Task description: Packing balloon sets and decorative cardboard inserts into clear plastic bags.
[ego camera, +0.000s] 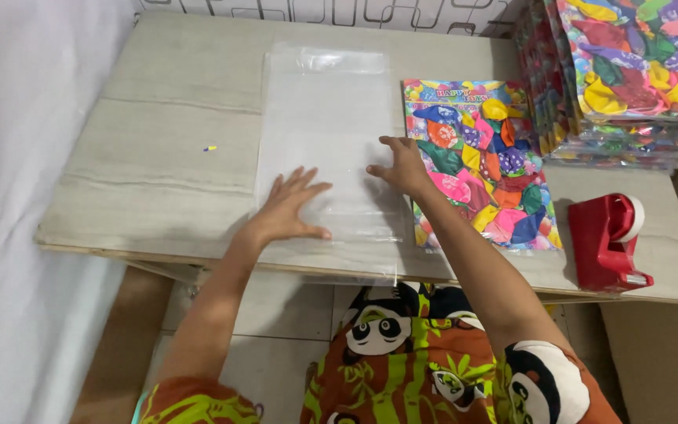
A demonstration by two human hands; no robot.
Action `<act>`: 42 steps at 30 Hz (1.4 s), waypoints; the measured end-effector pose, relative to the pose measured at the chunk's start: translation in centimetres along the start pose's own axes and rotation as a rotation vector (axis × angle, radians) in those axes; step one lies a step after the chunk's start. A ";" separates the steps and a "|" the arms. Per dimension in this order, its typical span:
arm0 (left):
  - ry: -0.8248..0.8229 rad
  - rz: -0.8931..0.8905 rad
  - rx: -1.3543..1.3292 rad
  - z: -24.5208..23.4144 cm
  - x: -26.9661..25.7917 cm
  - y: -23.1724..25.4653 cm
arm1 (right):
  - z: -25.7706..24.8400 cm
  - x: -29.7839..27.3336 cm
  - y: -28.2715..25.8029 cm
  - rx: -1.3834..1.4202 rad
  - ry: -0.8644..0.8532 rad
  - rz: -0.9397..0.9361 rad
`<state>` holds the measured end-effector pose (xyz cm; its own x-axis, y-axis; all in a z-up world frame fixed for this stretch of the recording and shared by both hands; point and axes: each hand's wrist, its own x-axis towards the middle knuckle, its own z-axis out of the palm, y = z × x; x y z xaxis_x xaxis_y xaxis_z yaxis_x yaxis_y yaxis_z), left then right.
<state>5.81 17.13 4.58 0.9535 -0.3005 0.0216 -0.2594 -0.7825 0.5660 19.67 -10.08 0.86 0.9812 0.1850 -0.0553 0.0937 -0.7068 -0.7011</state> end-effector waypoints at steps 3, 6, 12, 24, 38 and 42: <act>-0.178 -0.008 0.053 1.7 -0.4 0.1 | 1.1 0.1 1.5 -0.074 -0.050 -0.094; -0.100 0.047 0.104 2.6 0.8 -2.3 | -0.2 -1.5 0.0 -0.097 -0.066 -0.205; 0.019 -0.034 0.095 3.2 3.1 -4.5 | -1.3 -6.2 -3.1 -0.330 -0.290 -0.455; -0.079 -0.092 0.218 1.3 2.1 -2.3 | -0.4 -4.1 -1.6 -0.037 -0.072 -0.426; -0.016 -0.050 0.202 1.5 1.5 -1.7 | -0.5 -8.4 -0.1 -0.292 -0.085 -0.548; 0.018 -0.059 0.233 2.2 2.7 -2.1 | 1.1 -5.8 1.1 -0.229 -0.057 -0.538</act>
<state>8.61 16.82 1.65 0.9702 -0.2422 0.0096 -0.2293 -0.9039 0.3610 13.86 -11.24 -0.37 0.7753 0.5907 0.2235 0.6167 -0.6318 -0.4696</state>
